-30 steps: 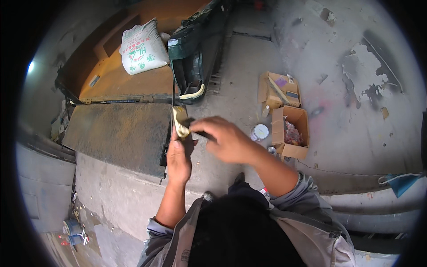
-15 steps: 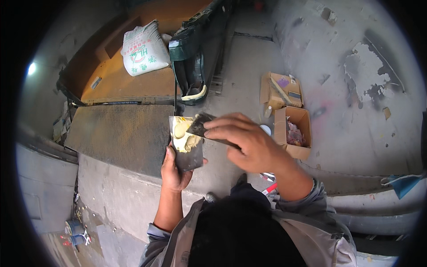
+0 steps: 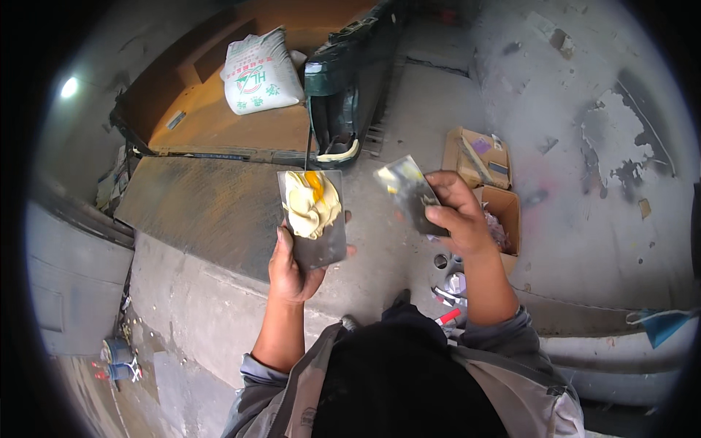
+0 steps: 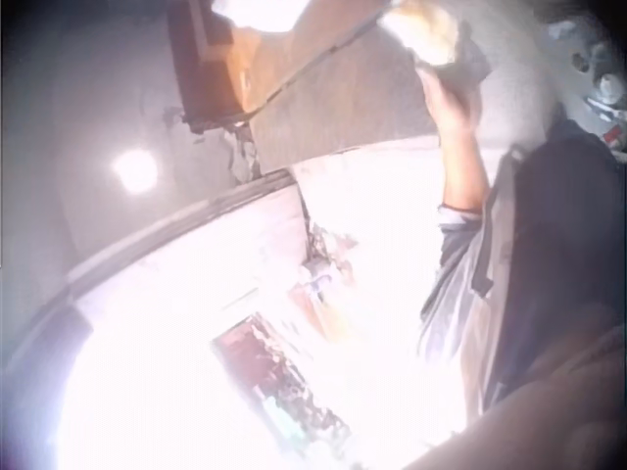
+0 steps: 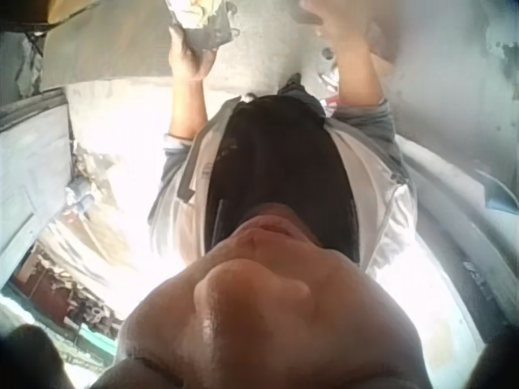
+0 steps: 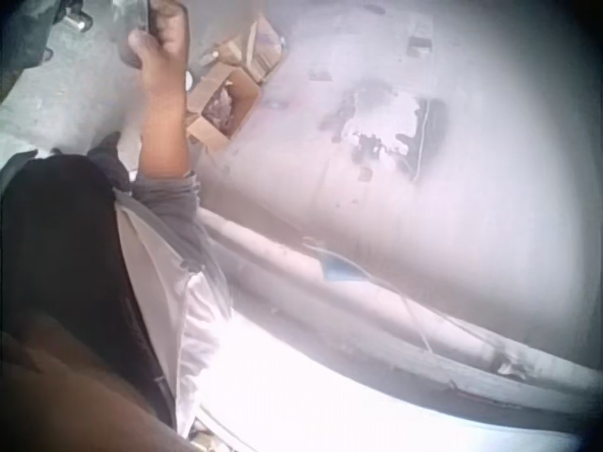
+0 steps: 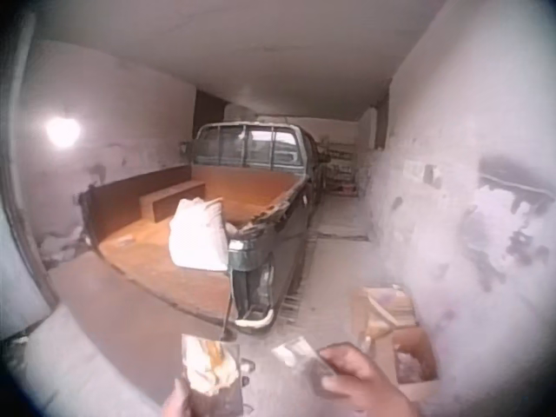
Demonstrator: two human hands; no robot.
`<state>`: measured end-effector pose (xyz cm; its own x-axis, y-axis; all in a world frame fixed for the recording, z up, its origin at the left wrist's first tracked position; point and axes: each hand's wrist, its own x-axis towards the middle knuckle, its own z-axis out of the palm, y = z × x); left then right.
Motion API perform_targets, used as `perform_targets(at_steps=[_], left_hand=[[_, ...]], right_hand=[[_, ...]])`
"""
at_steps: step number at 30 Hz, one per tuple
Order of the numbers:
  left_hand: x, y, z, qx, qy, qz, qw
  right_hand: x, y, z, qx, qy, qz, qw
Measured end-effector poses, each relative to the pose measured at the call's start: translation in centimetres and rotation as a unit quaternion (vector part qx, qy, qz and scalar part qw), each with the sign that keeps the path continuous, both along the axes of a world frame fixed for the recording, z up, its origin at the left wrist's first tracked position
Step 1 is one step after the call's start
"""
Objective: The person mixes a beige filler in a bucket, transfers it onto a metal mixing board, and applies it to a damaged area on the side of a black car using a putty knife. The person then smooths the applied filler with a flat metal tool.
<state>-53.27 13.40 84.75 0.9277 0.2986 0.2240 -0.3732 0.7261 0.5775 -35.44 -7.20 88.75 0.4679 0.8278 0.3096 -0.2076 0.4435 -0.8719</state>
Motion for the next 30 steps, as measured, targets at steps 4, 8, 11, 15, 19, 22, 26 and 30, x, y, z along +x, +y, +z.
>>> perform_targets(at_steps=[4, 8, 11, 15, 19, 22, 26, 30], left_hand=[[1.3, -1.1, -0.2, 0.095, -0.001, 0.101, 0.99], [2.1, -2.9, -1.5, 0.245, 0.014, 0.17, 0.954], [2.5, -2.5, -2.6, 0.378, 0.011, 0.199, 0.904], [1.8, -1.0, -2.6, 0.424, 0.074, 0.136, 0.893], [0.3, 0.4, -2.5, 0.023, 0.108, -0.122, 0.986], [-0.7, -0.1, -3.6, -0.101, 0.027, -0.212, 0.972], [-1.0, -0.4, -4.7, -0.122, 0.002, -0.238, 0.964], [-0.7, -0.6, -4.9, -0.113, 0.013, -0.22, 0.969]], right_hand=[[-3.3, 0.5, -3.6, -0.135, 0.089, 0.039, 0.986], [-4.1, 2.9, -4.3, -0.1, 0.188, 0.058, 0.975], [-3.0, 3.5, -3.1, -0.047, 0.203, 0.06, 0.976], [-1.6, 2.8, -0.5, 0.059, 0.184, 0.015, 0.981], [-0.3, 0.1, 1.7, 0.059, -0.129, -0.044, 0.989], [-2.2, 1.3, 3.2, 0.043, -0.276, 0.026, 0.96], [-2.9, 2.1, 3.1, 0.003, -0.354, 0.031, 0.935], [-1.2, 2.8, 1.7, -0.099, -0.418, -0.008, 0.903]])
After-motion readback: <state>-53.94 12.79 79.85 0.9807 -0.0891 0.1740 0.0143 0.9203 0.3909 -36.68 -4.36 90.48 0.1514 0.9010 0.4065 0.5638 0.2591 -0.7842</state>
